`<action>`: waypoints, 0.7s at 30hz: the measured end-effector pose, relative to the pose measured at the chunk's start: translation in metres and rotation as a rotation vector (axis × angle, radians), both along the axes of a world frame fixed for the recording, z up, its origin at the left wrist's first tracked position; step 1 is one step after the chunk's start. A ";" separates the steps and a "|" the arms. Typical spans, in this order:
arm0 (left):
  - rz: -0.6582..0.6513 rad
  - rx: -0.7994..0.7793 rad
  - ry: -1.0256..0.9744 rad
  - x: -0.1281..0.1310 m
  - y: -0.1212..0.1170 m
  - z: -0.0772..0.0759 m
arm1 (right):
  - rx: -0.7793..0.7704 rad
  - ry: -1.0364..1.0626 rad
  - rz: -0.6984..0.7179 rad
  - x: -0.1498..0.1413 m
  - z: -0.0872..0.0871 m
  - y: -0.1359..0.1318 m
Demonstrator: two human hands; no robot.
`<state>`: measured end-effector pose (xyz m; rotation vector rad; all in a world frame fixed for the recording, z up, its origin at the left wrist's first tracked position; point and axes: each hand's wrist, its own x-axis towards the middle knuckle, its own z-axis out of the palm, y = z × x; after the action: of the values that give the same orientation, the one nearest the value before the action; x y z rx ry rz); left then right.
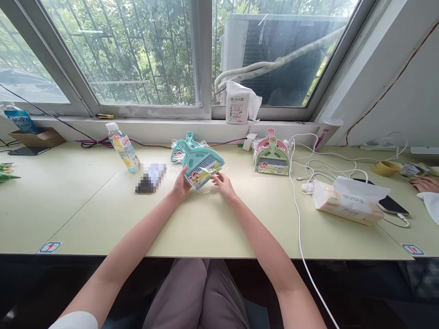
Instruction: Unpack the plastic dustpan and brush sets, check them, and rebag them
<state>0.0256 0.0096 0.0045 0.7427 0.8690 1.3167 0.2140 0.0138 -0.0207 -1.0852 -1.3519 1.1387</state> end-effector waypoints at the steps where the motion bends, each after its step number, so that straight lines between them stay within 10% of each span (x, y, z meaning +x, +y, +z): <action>1: -0.033 0.008 0.009 0.000 0.000 0.000 | -0.018 0.061 -0.030 0.000 0.000 0.000; 11: -0.230 0.178 0.182 -0.005 0.009 -0.001 | -0.015 0.468 -0.082 0.005 0.008 0.004; 21: 0.179 0.237 0.263 -0.022 0.023 0.003 | -0.094 0.390 0.033 0.013 0.033 -0.004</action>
<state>0.0033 0.0325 0.0074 1.0607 1.0182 1.5205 0.2269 0.0098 0.0128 -0.8520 -1.0215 1.3679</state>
